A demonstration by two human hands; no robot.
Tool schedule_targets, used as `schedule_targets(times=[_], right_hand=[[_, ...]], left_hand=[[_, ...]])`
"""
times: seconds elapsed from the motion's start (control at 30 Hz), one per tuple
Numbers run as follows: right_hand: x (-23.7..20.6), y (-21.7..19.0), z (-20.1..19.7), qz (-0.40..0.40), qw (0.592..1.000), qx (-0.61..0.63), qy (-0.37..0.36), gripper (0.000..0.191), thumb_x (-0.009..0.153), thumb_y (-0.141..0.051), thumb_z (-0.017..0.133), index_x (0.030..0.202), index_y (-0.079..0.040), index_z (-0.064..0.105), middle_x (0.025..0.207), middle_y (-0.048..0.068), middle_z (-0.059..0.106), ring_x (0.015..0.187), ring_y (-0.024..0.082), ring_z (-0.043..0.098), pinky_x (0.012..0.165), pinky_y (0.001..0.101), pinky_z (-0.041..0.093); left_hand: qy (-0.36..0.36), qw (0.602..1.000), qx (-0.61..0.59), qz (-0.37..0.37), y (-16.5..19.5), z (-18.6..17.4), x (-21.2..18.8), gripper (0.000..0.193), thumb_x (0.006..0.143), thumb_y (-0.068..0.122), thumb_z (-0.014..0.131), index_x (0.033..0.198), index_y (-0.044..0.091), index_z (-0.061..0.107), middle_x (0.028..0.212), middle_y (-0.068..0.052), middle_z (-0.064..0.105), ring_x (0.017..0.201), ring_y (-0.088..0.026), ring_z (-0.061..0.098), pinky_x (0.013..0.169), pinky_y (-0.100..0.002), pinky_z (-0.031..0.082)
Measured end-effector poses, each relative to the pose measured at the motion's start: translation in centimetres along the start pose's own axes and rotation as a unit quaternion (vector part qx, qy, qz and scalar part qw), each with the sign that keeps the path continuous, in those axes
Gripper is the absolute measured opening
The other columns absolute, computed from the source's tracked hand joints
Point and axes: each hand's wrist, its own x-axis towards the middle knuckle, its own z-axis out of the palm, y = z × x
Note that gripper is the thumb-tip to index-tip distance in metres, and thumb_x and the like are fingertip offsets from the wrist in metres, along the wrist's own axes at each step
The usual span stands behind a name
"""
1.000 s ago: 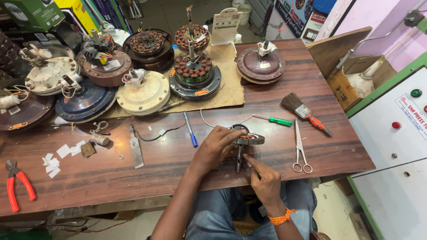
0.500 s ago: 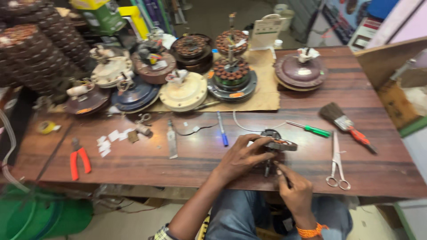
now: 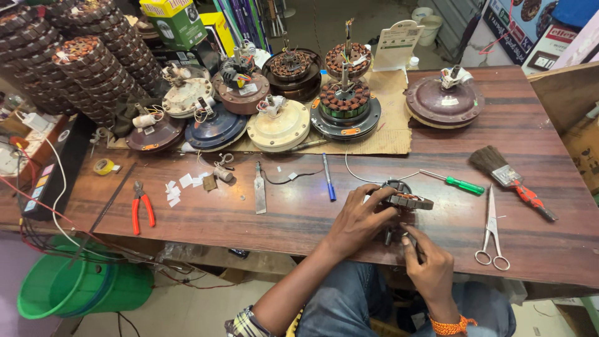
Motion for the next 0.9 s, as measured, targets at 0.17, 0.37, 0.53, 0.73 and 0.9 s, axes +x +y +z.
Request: schedule_targets(times=[0.17, 0.37, 0.53, 0.73, 0.9], right_hand=[[-0.1, 0.1, 0.1, -0.023, 1.000, 0.013, 0.009, 0.028, 0.091, -0.010, 0.070, 0.119, -0.008, 0.073, 0.087, 0.015, 0.073, 0.061, 0.016, 0.067, 0.058, 0.0305, 0.051], [-0.3, 0.2, -0.1, -0.015, 1.000, -0.006, 0.010, 0.027, 0.089, -0.007, 0.070, 0.116, -0.008, 0.075, 0.087, 0.013, 0.074, 0.053, 0.017, 0.055, 0.053, 0.0316, 0.046], [0.0, -0.6, -1.3, -0.012, 0.999, 0.030, -0.012, 0.021, 0.092, -0.007, 0.070, 0.112, -0.007, 0.075, 0.084, 0.011, 0.071, 0.056, 0.015, 0.054, 0.054, 0.0300, 0.044], [1.5, -3.1, -3.4, -0.020, 0.999, -0.004, -0.041, 0.020, 0.087, -0.009, 0.079, 0.107, -0.006, 0.076, 0.088, 0.012, 0.072, 0.059, 0.019, 0.057, 0.055, 0.0317, 0.045], [5.6, -5.8, -3.9, -0.153, 0.986, -0.059, -0.039, 0.012, 0.093, -0.008, 0.077, 0.103, -0.004, 0.072, 0.096, 0.014, 0.072, 0.084, 0.030, 0.071, 0.071, 0.0374, 0.054]], left_hand=[[0.013, 1.000, 0.003, -0.019, 0.5, 0.5, 0.1, 0.030, 0.086, 0.025, 0.078, 0.110, 0.012, 0.064, 0.144, -0.006, 0.053, 0.132, -0.036, 0.051, 0.103, -0.050, 0.046], [0.015, 0.999, 0.002, -0.034, 0.9, 0.3, 0.3, 0.030, 0.085, 0.022, 0.078, 0.107, 0.009, 0.063, 0.143, -0.006, 0.055, 0.130, -0.037, 0.052, 0.101, -0.051, 0.046], [0.051, 0.998, 0.007, -0.026, 0.8, 0.6, -0.3, 0.028, 0.084, 0.017, 0.079, 0.103, 0.005, 0.063, 0.147, -0.009, 0.056, 0.132, -0.039, 0.053, 0.108, -0.050, 0.047], [0.109, 0.992, -0.045, -0.045, 0.1, 2.1, -1.0, 0.022, 0.089, 0.013, 0.081, 0.101, 0.003, 0.066, 0.146, -0.019, 0.053, 0.132, -0.041, 0.056, 0.110, -0.049, 0.047], [0.136, 0.982, -0.097, -0.084, 0.4, 1.8, -0.8, 0.022, 0.087, 0.004, 0.082, 0.095, -0.001, 0.063, 0.146, -0.020, 0.057, 0.134, -0.038, 0.057, 0.110, -0.046, 0.049]])
